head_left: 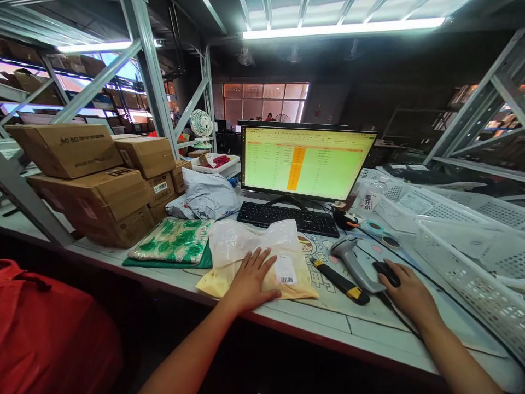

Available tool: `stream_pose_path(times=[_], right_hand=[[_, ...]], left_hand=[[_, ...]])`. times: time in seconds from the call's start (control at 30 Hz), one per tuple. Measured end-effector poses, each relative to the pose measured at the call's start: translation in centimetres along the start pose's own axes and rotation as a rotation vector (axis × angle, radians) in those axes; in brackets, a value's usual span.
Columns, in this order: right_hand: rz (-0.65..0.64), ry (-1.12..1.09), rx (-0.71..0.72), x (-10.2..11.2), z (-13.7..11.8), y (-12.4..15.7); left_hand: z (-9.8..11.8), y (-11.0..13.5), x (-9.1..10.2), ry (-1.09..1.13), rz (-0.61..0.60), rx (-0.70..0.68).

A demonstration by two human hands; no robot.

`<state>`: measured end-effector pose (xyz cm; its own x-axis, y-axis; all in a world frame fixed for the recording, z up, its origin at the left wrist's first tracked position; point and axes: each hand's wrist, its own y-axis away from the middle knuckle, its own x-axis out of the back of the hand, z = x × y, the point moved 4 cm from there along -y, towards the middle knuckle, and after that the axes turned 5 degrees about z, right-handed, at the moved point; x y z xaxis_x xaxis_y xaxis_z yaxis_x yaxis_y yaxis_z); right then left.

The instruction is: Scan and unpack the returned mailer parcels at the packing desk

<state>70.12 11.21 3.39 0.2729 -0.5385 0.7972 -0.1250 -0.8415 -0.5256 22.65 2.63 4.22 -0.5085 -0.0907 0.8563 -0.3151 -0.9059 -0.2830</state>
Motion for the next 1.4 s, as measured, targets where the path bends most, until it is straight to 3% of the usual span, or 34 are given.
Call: stream_pose_path(times=[0.3,0.63,0.97,1.4], right_hand=[[-0.039,0.081,-0.029,0.5,-0.5,0.3],[0.013,0.021,0.019,0.4,-0.5,0.4],[-0.031,-0.004,0.009,0.8,-1.4,0.4],[0.001,0.016,0.035,0.2,-0.1,0.1]], left_hand=[[-0.1,0.1,0.3,0.029,0.036,-0.004],[-0.1,0.2,0.4,0.041,0.066,-0.005],[-0.4,0.1,-0.1,0.044,0.086,-0.016],[-0.4,0.1,-0.1,0.043,0.100,0.004]])
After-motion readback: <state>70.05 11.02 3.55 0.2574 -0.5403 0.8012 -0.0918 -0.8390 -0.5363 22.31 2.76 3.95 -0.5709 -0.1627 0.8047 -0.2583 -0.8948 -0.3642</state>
